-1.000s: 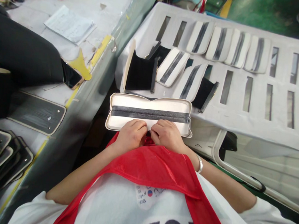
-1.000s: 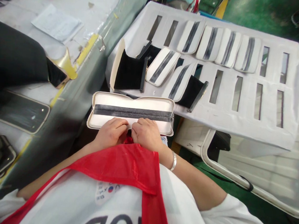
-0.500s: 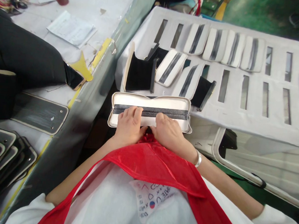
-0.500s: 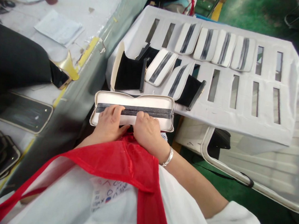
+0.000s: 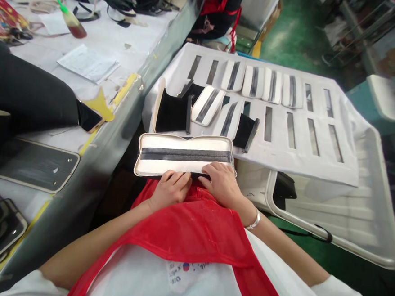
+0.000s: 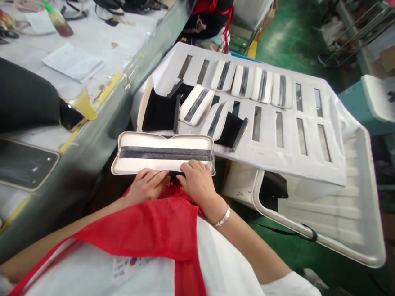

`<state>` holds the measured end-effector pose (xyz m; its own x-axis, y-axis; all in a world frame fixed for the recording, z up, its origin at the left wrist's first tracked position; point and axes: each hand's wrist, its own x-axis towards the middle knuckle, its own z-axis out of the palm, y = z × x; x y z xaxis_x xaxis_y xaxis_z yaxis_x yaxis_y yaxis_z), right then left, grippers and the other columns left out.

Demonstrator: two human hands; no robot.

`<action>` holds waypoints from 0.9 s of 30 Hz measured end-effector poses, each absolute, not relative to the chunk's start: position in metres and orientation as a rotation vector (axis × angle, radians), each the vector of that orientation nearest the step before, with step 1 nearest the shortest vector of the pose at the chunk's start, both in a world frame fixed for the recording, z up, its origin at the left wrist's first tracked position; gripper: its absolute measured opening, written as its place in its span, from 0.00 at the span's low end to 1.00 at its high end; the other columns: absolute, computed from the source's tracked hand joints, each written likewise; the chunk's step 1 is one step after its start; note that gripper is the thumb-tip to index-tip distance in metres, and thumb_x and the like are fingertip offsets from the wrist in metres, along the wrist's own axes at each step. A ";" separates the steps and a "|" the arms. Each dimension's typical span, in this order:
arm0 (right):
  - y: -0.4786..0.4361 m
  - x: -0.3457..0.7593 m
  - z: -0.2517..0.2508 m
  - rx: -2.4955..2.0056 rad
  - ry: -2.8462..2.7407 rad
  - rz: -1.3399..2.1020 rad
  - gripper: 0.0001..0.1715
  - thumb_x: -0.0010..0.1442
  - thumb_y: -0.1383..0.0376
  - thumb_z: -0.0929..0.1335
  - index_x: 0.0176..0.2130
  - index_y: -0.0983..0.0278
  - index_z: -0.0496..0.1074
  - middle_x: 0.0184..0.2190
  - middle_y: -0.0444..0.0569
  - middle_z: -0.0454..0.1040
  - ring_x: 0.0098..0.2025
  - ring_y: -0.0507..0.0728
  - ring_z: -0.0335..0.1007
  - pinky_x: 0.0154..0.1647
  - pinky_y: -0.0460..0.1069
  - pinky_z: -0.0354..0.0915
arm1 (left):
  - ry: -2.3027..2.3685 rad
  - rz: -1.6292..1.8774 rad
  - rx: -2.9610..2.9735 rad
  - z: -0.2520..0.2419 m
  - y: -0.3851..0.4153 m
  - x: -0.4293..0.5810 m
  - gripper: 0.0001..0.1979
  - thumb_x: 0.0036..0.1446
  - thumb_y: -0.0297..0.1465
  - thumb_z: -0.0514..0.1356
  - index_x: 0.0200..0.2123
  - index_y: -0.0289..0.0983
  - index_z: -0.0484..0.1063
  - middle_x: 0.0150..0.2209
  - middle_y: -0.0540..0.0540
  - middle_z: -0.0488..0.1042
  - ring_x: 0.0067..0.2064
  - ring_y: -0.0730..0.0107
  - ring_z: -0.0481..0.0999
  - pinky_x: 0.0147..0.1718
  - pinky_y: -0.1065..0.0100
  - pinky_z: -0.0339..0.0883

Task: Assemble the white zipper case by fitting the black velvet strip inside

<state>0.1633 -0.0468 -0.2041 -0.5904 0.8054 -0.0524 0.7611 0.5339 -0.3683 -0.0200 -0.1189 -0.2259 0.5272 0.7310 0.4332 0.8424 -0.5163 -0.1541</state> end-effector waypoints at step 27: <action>-0.070 0.175 -0.244 -1.315 -2.262 0.124 0.06 0.59 0.62 0.66 0.35 0.61 0.72 0.39 0.47 0.74 0.43 0.57 0.66 0.60 0.57 0.51 | -1.312 -0.273 -2.399 -0.219 -0.110 -0.003 0.08 0.61 0.25 0.57 0.43 0.34 0.72 0.33 0.48 0.75 0.36 0.71 0.72 0.36 0.63 0.57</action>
